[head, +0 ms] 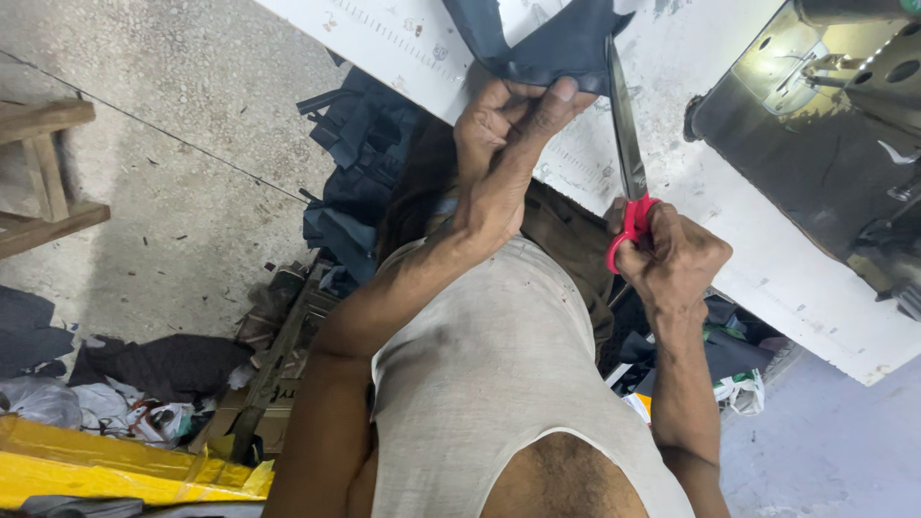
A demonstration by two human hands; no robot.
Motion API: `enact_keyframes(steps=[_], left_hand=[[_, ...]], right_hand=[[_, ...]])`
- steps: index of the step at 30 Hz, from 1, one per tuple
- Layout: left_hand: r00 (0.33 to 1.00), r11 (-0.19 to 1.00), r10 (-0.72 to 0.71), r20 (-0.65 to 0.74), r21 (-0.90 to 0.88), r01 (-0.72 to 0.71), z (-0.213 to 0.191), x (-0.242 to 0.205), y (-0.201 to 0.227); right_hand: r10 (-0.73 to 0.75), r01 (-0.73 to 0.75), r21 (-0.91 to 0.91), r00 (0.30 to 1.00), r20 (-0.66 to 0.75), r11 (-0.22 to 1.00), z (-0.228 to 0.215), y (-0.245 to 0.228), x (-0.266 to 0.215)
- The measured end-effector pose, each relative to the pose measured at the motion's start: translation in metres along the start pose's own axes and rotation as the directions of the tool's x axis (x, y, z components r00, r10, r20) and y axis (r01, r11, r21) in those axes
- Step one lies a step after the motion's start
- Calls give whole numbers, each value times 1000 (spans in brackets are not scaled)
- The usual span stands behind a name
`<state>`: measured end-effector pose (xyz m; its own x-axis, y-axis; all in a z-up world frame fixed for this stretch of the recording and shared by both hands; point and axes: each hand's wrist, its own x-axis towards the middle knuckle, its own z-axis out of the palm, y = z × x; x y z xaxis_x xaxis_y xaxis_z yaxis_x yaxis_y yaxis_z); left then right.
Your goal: The person uses a mallet and a small tool to repeatedly strike and shape a dark leather strip on a white workbench. They occasionally adjust the strip and use scissors to trim a small piece.
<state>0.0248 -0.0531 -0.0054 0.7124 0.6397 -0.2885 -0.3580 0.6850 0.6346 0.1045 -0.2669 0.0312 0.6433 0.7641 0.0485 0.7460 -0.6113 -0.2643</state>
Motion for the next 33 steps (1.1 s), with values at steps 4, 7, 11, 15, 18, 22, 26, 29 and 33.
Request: enact_keyframes(steps=[4,7,11,15,18,22,26,29,33], left_hand=[[985,987,160,-68,31,-158,-35,-14,14],[847,848,489,-206,338,-407,-103,-34,32],[734,756,591,-334,548,-360,-222,-67,28],[745,602,486,-457,793,94,-307,-86,-21],[792,319,392,-468,877,361,-325,-84,-58],[929,6,193,-317,947,322,-316,-46,-83],[927,67,31,-373,927,370,-299,-8,-94],[915,152,25,-402,907,394,-294,6,-96],[876,452,234,-421,845,285,-288,15,-78]], right_hand=[[117,-126,81,987,106,989,-13,24,-14],[298,-318,87,936,189,944,-36,49,-31],[571,-587,-7,784,243,809,-66,83,-55],[691,-661,-204,678,249,722,-81,106,-51],[652,-584,-291,699,294,758,-96,106,-33],[327,-271,-415,942,70,869,-99,74,-7],[324,-293,245,941,-97,924,-58,34,30],[127,-45,489,983,-136,871,-13,12,62],[-19,196,553,951,-310,810,30,11,123]])
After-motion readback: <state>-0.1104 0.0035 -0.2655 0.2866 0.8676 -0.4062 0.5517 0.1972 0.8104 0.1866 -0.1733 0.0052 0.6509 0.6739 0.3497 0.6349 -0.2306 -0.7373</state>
